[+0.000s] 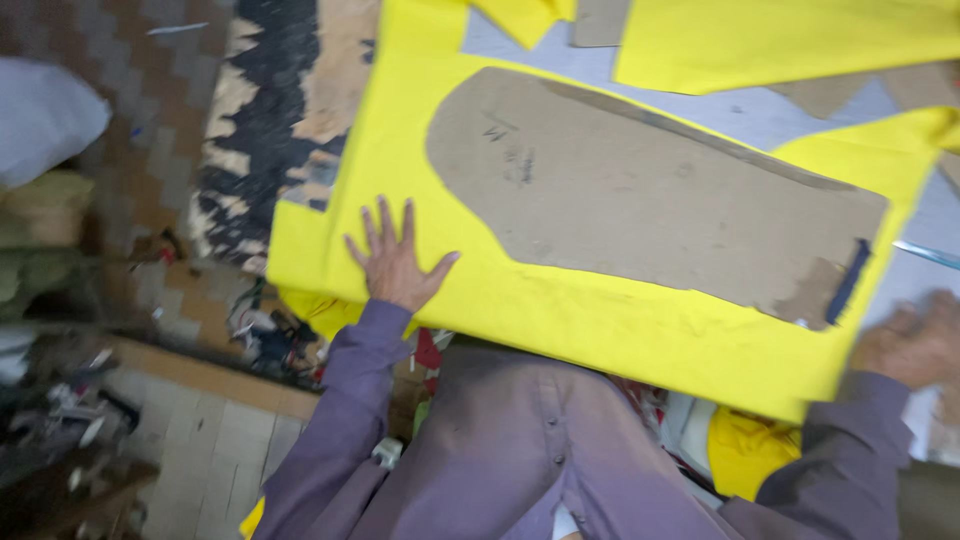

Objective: The person lays out yellow fabric on a worktable, places a cardboard pattern on top, traces the outline with a pen, and cuts the fabric along the traced line using a rotary cutter. The process is repeated multiple times to produce several identical fabric pieces.

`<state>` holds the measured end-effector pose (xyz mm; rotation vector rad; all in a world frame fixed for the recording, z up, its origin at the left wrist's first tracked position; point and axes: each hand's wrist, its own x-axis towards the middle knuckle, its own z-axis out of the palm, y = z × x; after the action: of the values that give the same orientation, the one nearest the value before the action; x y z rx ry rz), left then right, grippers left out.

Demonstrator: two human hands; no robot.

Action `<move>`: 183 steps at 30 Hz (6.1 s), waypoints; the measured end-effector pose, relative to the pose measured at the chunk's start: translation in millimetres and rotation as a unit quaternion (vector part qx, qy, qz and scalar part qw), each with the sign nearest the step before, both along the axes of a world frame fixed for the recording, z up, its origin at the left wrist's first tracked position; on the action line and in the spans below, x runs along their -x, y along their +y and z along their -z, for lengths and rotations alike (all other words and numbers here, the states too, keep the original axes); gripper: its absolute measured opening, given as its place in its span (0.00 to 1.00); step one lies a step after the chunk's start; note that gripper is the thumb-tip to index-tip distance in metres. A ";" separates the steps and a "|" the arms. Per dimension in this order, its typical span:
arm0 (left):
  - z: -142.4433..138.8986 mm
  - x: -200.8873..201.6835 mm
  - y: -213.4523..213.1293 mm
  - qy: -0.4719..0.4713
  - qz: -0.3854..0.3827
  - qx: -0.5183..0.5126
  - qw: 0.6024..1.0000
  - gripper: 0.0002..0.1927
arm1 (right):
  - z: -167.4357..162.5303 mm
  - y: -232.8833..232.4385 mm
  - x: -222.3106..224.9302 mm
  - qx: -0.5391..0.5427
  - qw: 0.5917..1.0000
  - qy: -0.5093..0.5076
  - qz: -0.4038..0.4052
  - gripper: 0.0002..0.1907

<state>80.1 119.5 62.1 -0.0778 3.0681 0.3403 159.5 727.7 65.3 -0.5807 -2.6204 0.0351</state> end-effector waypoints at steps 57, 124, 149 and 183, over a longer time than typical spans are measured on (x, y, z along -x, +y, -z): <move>14.5 196.2 76.1 0.206 0.132 -0.110 0.963 0.37 | -16.4 -360.9 314.9 0.238 0.876 0.074 -0.413 0.16; 6.2 185.3 97.2 0.151 0.156 -0.044 0.975 0.40 | -22.7 124.6 87.4 -0.052 0.980 -0.034 -0.190 0.12; -4.5 191.3 79.3 0.143 0.104 -0.102 0.979 0.42 | -55.0 -304.6 377.4 0.147 0.898 -0.037 -0.414 0.15; 16.1 107.9 35.5 0.142 0.081 -0.148 0.975 0.34 | -25.2 -422.9 407.8 0.060 0.635 -0.144 -0.757 0.16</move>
<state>-27.8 155.0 46.0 0.2535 3.2228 0.8621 -248.3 304.8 90.5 1.8090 -2.5214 0.6557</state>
